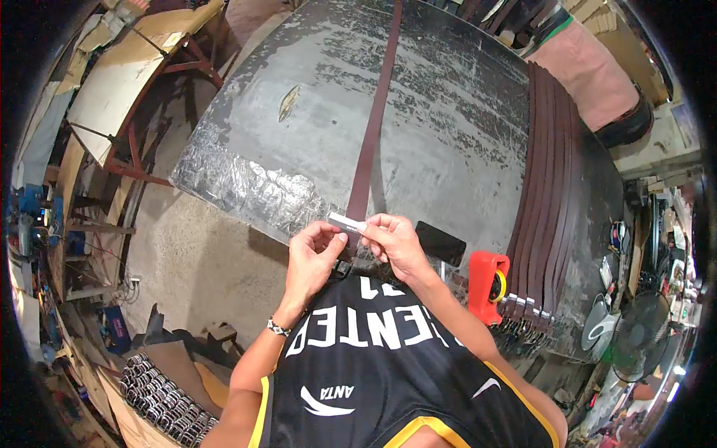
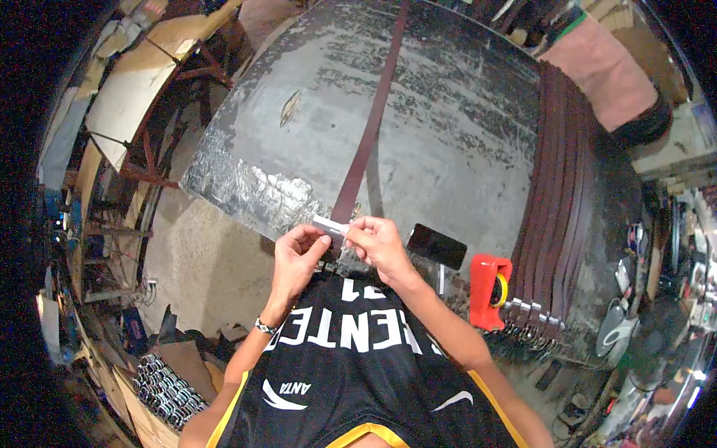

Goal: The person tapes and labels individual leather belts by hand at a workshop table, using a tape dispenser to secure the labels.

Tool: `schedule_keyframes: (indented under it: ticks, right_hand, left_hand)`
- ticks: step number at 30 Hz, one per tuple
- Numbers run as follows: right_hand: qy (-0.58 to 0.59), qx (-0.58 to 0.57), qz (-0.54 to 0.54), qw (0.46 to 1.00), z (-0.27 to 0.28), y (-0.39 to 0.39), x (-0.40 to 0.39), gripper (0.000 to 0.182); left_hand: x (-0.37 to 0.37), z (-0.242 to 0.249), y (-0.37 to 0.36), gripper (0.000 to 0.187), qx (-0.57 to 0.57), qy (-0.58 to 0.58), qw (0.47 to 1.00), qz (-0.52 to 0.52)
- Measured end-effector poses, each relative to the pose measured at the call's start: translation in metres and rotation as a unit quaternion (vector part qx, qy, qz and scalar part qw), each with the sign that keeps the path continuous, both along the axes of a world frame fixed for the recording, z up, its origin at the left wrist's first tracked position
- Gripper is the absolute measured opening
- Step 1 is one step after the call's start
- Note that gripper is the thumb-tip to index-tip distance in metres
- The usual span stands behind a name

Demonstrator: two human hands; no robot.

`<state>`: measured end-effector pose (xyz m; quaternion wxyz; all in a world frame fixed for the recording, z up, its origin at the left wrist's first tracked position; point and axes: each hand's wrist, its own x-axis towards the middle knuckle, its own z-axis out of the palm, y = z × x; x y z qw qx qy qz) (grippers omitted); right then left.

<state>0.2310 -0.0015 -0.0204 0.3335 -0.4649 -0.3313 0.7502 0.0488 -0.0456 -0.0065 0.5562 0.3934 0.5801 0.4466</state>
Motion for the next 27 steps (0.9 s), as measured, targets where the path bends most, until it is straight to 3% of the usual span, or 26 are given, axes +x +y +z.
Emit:
schedule_keyframes:
  ticks: [22,25,27]
  right_hand:
    - [0.068,-0.03,-0.016,0.997,-0.007,-0.007,-0.001,0.016]
    - [0.061,-0.019,-0.031,0.997,-0.001,-0.008,-0.003,0.015]
    - [0.054,-0.011,-0.04,0.998,0.0,-0.007,-0.004,0.014]
  left_hand:
    - [0.002,0.001,-0.003,0.012,0.008,-0.005,1.0,-0.004]
    - [0.011,0.007,-0.007,0.019,0.061,-0.034,0.994,0.081]
    - [0.015,0.023,-0.008,0.021,0.118,0.034,0.987,0.102]
